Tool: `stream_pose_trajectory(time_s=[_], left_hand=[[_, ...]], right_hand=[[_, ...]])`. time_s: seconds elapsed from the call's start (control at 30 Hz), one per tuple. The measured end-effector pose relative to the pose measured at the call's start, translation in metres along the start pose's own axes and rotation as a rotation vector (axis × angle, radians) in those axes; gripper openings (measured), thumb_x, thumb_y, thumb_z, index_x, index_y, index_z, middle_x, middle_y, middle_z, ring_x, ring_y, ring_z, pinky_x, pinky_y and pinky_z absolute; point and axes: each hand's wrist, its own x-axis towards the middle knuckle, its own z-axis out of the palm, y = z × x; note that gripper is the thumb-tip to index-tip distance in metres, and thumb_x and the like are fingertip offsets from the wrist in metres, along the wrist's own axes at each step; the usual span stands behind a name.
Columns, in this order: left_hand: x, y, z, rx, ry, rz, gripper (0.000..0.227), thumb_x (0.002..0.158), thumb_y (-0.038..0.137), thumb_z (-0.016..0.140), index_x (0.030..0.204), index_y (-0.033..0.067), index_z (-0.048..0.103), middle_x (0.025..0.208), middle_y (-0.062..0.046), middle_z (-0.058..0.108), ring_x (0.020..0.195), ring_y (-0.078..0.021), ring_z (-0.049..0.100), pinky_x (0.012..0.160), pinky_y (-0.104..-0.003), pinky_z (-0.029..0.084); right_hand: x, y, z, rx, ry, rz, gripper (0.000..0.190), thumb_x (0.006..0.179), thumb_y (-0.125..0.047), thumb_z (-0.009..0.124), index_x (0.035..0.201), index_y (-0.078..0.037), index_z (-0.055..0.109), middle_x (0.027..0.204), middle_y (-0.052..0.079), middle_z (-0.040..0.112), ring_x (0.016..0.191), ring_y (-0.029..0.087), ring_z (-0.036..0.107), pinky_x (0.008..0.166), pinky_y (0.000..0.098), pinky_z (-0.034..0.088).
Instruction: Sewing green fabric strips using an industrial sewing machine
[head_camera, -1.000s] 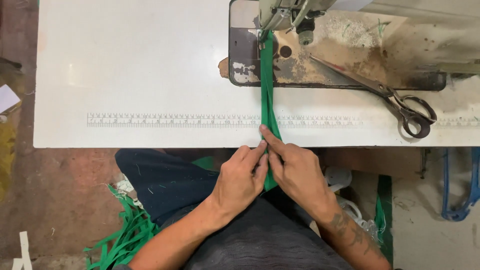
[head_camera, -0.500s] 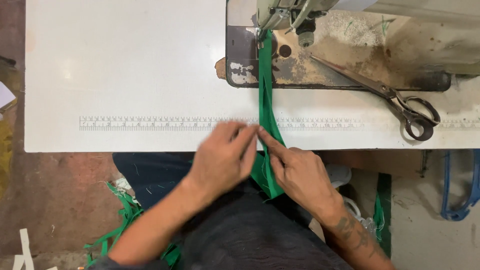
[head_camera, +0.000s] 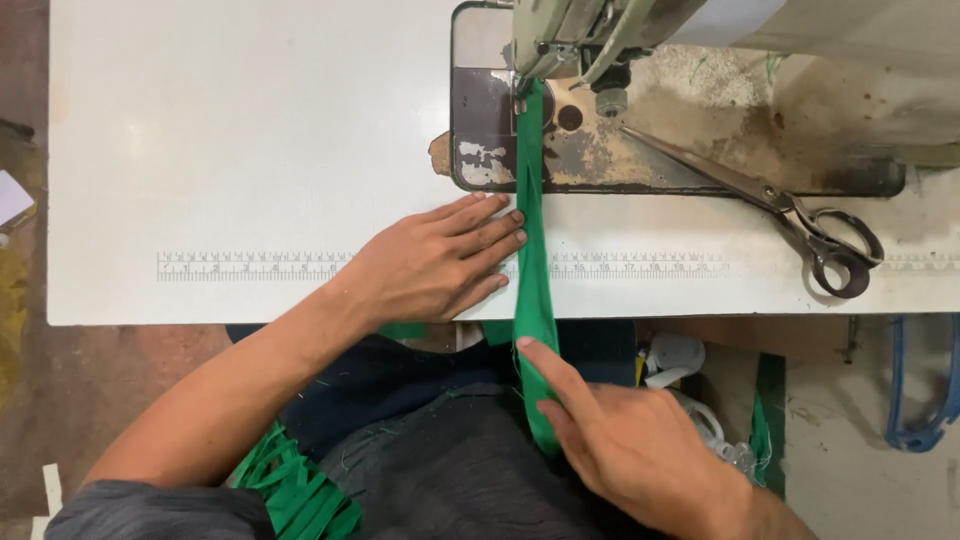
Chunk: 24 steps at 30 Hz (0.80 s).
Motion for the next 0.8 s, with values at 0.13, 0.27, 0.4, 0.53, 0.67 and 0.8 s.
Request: stream_pose_trajectory(time_s=[0.13,0.27,0.4,0.53,0.67,0.8], left_hand=[[0.003,-0.008,-0.002,0.007,0.031,0.077,0.052,0.117,0.038,0.054,0.152,0.001,0.066,0.155,-0.02,0.066,0.149,-0.0343,0.058,0.131,-0.045,0.041],[0.001,-0.011,-0.001,0.02,-0.027,0.124,0.06,0.117,0.045,0.048,0.155,0.0013,0.062,0.16,-0.018,0.063,0.155,-0.0343,0.051,0.134,-0.046,0.034],[-0.001,-0.012,0.0,-0.043,-0.018,0.103,0.061,0.117,0.045,0.049,0.159,0.0012,0.058,0.162,-0.022,0.06,0.155,-0.0352,0.052,0.134,-0.047,0.035],[0.001,-0.005,-0.003,-0.041,-0.042,0.067,0.063,0.117,0.048,0.046,0.157,0.0011,0.06,0.161,-0.02,0.061,0.155,-0.0352,0.051,0.134,-0.047,0.034],[0.01,0.006,-0.008,0.037,-0.009,0.039,0.063,0.117,0.053,0.045,0.148,0.004,0.07,0.151,-0.017,0.071,0.148,-0.0317,0.058,0.135,-0.049,0.03],[0.007,0.0,-0.013,-0.046,-0.045,0.01,0.063,0.117,0.053,0.043,0.152,0.0062,0.067,0.151,-0.013,0.07,0.151,-0.0356,0.053,0.131,-0.052,0.033]], right_hand=[[0.017,0.002,-0.01,0.089,-0.181,-0.074,0.052,0.109,-0.029,0.054,0.157,-0.019,0.036,0.056,0.002,0.068,0.037,0.035,0.056,0.038,0.054,0.038],[0.019,0.007,-0.009,0.298,-0.281,0.047,0.036,0.112,-0.032,0.054,0.145,-0.021,0.046,0.051,0.003,0.065,0.038,0.03,0.057,0.047,0.0444,0.045],[0.015,0.013,0.006,0.409,-0.212,0.092,0.033,0.11,-0.03,0.061,0.14,-0.021,0.049,0.058,0.003,0.062,0.044,0.03,0.06,0.052,0.0438,0.045],[0.015,0.01,0.023,0.362,-0.165,0.144,0.03,0.109,-0.033,0.06,0.135,-0.022,0.05,0.058,0.003,0.065,0.044,0.033,0.064,0.052,0.0473,0.049],[0.02,-0.007,0.015,0.165,-0.368,-0.028,0.054,0.115,-0.042,0.049,0.163,-0.02,0.035,0.113,0.026,0.073,0.084,0.049,0.077,0.069,0.066,0.063],[0.073,0.034,-0.05,0.212,-0.298,0.713,0.066,0.106,-0.058,0.025,0.169,-0.066,0.038,0.075,-0.002,0.07,0.068,0.015,0.066,0.063,0.0336,0.05]])
